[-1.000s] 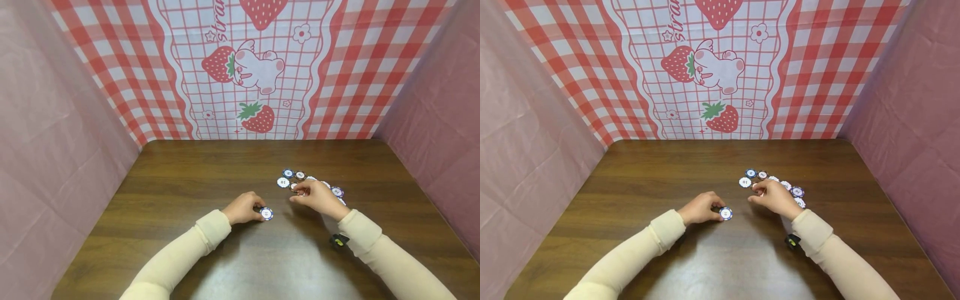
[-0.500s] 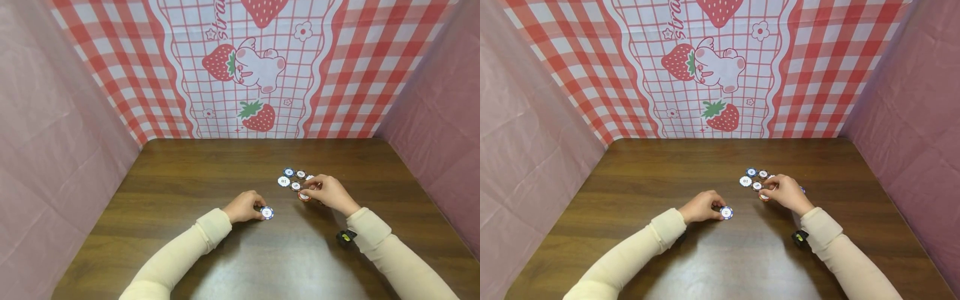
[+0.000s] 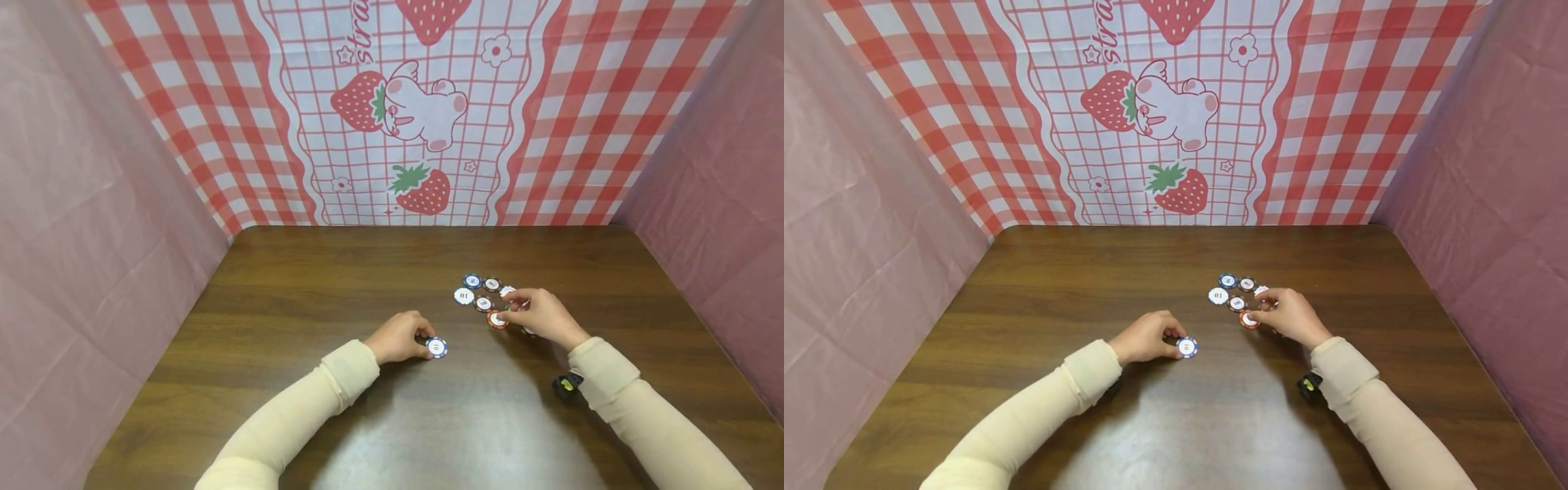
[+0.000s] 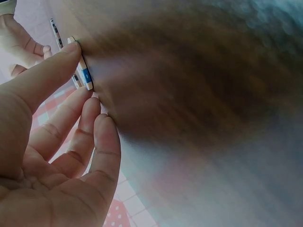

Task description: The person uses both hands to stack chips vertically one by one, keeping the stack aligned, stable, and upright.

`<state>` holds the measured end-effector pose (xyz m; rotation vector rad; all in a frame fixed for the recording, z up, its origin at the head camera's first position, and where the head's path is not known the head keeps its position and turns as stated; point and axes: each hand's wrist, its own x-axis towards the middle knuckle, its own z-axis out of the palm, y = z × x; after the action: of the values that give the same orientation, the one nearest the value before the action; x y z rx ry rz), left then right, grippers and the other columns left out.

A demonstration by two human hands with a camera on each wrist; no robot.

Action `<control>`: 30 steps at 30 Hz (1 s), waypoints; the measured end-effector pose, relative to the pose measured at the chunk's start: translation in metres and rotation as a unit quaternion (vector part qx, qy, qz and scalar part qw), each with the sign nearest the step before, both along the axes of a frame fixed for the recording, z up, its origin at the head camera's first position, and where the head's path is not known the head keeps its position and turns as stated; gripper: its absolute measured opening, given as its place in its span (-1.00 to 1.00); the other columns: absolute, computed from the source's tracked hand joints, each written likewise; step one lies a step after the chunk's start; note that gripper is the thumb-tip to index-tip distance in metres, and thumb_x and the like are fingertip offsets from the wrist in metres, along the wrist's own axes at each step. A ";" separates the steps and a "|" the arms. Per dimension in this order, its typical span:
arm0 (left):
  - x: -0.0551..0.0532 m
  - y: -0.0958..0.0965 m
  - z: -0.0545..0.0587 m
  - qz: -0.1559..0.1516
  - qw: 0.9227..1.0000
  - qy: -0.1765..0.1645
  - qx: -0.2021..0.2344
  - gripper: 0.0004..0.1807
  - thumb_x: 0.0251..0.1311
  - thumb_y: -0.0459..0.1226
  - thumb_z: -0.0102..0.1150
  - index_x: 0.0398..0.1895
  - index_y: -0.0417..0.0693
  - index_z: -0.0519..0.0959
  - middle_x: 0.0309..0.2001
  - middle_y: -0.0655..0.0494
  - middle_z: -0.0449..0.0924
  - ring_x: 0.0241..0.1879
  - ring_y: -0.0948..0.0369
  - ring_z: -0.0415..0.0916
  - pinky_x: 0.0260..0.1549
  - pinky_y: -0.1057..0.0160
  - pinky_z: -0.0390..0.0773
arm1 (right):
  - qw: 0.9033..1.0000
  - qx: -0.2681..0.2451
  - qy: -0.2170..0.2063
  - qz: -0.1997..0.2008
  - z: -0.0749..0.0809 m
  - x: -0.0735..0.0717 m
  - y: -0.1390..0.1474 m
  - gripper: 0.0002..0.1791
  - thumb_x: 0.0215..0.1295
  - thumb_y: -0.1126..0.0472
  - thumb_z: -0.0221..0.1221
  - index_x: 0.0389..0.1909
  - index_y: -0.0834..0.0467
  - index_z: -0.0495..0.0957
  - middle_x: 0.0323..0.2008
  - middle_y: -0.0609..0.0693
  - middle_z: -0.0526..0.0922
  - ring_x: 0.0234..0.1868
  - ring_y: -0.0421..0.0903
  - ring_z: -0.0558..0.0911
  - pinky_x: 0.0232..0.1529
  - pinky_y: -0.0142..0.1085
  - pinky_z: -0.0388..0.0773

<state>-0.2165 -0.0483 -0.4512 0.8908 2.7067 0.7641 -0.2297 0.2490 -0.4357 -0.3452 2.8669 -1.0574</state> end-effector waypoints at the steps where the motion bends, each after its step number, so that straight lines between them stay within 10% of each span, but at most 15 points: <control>1: 0.000 0.000 0.000 0.000 1.000 0.001 -0.001 -0.68 -0.10 -0.24 0.52 -0.21 -0.08 0.71 -0.28 0.11 0.63 -0.23 0.25 0.53 -0.17 0.39 0.48 | 1.000 -0.003 -0.004 0.002 -0.001 0.000 0.000 -0.53 0.12 0.12 0.37 -0.02 0.33 0.61 -0.40 0.06 0.62 -0.54 -0.20 0.50 -0.57 -0.35 0.45; 30: 0.001 0.000 0.001 -0.002 1.000 -0.001 0.004 -0.70 -0.09 -0.25 0.51 -0.22 -0.07 0.71 -0.26 0.11 0.64 -0.22 0.24 0.54 -0.16 0.38 0.49 | 0.999 0.043 -0.013 0.030 -0.014 -0.008 -0.006 -0.63 0.00 0.19 0.44 -0.16 0.27 0.68 -0.57 -0.07 0.43 -0.50 -0.17 0.37 -0.44 -0.32 0.27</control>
<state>-0.2160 -0.0482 -0.4500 0.8970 2.7013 0.7737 -0.2378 0.2433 -0.4497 -0.4049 2.8492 -0.9190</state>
